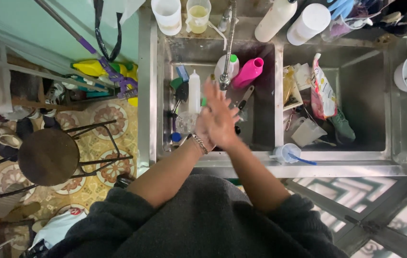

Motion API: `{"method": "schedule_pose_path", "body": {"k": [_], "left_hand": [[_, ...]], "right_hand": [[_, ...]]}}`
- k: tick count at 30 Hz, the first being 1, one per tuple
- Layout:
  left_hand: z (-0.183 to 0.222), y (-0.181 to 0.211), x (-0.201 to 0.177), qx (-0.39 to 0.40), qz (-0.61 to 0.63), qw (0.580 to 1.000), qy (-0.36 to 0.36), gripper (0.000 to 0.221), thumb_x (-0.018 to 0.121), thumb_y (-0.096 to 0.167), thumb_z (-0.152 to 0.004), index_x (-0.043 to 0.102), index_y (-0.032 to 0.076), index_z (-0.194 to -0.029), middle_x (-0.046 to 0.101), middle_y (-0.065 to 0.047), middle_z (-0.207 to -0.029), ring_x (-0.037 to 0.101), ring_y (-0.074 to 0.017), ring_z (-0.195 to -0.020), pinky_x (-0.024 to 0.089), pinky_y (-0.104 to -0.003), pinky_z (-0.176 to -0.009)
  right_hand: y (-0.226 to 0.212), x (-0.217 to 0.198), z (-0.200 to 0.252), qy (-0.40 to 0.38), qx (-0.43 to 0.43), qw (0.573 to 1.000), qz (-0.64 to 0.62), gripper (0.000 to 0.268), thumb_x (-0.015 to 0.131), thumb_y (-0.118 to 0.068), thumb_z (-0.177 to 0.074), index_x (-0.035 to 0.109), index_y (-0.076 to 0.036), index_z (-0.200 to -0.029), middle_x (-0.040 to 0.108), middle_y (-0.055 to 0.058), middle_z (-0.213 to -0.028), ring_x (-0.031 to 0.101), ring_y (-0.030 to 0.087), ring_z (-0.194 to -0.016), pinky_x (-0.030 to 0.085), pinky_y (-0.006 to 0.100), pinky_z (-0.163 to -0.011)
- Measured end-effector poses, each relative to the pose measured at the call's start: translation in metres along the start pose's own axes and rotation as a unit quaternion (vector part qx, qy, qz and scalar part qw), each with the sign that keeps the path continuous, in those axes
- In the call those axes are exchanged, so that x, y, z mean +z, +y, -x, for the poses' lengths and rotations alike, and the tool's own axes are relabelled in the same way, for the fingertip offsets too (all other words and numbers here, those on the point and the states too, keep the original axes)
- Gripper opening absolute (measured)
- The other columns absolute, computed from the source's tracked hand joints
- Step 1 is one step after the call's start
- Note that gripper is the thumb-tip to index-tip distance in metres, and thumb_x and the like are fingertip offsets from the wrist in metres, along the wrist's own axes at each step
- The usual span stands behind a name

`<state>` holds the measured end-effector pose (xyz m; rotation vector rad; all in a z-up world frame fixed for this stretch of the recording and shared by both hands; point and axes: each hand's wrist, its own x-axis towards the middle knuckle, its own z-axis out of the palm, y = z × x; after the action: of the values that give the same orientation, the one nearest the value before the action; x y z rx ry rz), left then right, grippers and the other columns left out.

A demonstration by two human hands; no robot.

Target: Washing and scrubbing white shoe laces in a sink using soap and a brush

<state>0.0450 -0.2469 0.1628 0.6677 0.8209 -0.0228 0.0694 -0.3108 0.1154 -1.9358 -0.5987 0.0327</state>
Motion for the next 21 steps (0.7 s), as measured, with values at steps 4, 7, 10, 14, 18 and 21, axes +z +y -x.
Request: {"method": "schedule_pose_path", "body": {"k": [4, 7, 10, 14, 18, 21], "left_hand": [[-0.005, 0.027, -0.018, -0.066, 0.061, 0.993, -0.078, 0.074, 0.061, 0.064, -0.122, 0.061, 0.021, -0.182, 0.072, -0.016, -0.169, 0.078, -0.0363, -0.135, 0.058, -0.059, -0.129], [-0.079, -0.017, -0.068, -0.096, 0.067, 0.953, -0.279, 0.084, 0.060, 0.068, -0.124, 0.043, 0.018, -0.189, 0.042, -0.020, -0.184, 0.047, -0.0475, -0.155, 0.034, -0.073, -0.135], [-0.113, -0.060, -0.081, -0.105, -0.012, 0.897, -0.429, 0.134, 0.040, 0.100, -0.104, 0.004, 0.015, -0.201, 0.008, -0.037, -0.203, 0.018, -0.0720, -0.180, 0.015, -0.096, -0.137], [-0.063, -0.036, -0.062, -0.134, -0.011, 0.947, -0.291, 0.118, 0.048, 0.090, -0.099, 0.027, 0.016, -0.188, 0.039, -0.031, -0.188, 0.045, -0.0603, -0.168, 0.035, -0.081, -0.138], [-0.057, -0.005, -0.050, -0.155, 0.064, 0.980, -0.108, 0.063, 0.076, 0.056, -0.120, 0.075, 0.020, -0.172, 0.078, -0.019, -0.169, 0.075, -0.0418, -0.154, 0.050, -0.061, -0.141], [-0.066, -0.018, -0.043, -0.133, 0.048, 0.913, -0.382, 0.103, 0.031, 0.093, -0.122, 0.000, 0.038, -0.203, -0.001, -0.029, -0.207, 0.011, -0.0730, -0.181, 0.018, -0.105, -0.131]], "right_hand": [[0.012, 0.010, 0.002, 0.021, -0.063, 0.997, 0.028, 0.084, 0.017, -0.063, -0.134, 0.036, -0.013, -0.199, 0.026, 0.010, -0.208, 0.009, 0.045, -0.193, 0.000, 0.067, -0.158], [0.001, 0.024, 0.020, 0.048, -0.129, 0.988, 0.070, 0.068, 0.029, -0.049, -0.133, 0.066, -0.012, -0.176, 0.041, 0.012, -0.202, 0.016, 0.048, -0.191, 0.006, 0.065, -0.158], [-0.003, 0.011, 0.006, 0.053, -0.148, 0.984, 0.079, 0.057, 0.041, -0.043, -0.134, 0.078, -0.012, -0.165, 0.038, 0.015, -0.202, 0.008, 0.054, -0.191, 0.007, 0.066, -0.157], [0.004, -0.016, -0.018, 0.053, -0.145, 0.988, 0.027, 0.070, 0.030, -0.040, -0.138, 0.031, -0.003, -0.197, 0.015, 0.023, -0.209, 0.004, 0.049, -0.194, 0.001, 0.065, -0.161], [0.007, 0.004, 0.018, 0.051, -0.145, 0.985, 0.071, 0.069, 0.024, -0.039, -0.138, 0.044, -0.001, -0.192, 0.037, 0.023, -0.203, 0.025, 0.044, -0.190, 0.010, 0.068, -0.158], [-0.027, 0.011, 0.021, 0.073, -0.135, 0.985, 0.079, 0.080, 0.026, -0.057, -0.135, 0.055, -0.004, -0.187, 0.042, 0.023, -0.200, 0.025, 0.053, -0.189, 0.014, 0.070, -0.157]]}}
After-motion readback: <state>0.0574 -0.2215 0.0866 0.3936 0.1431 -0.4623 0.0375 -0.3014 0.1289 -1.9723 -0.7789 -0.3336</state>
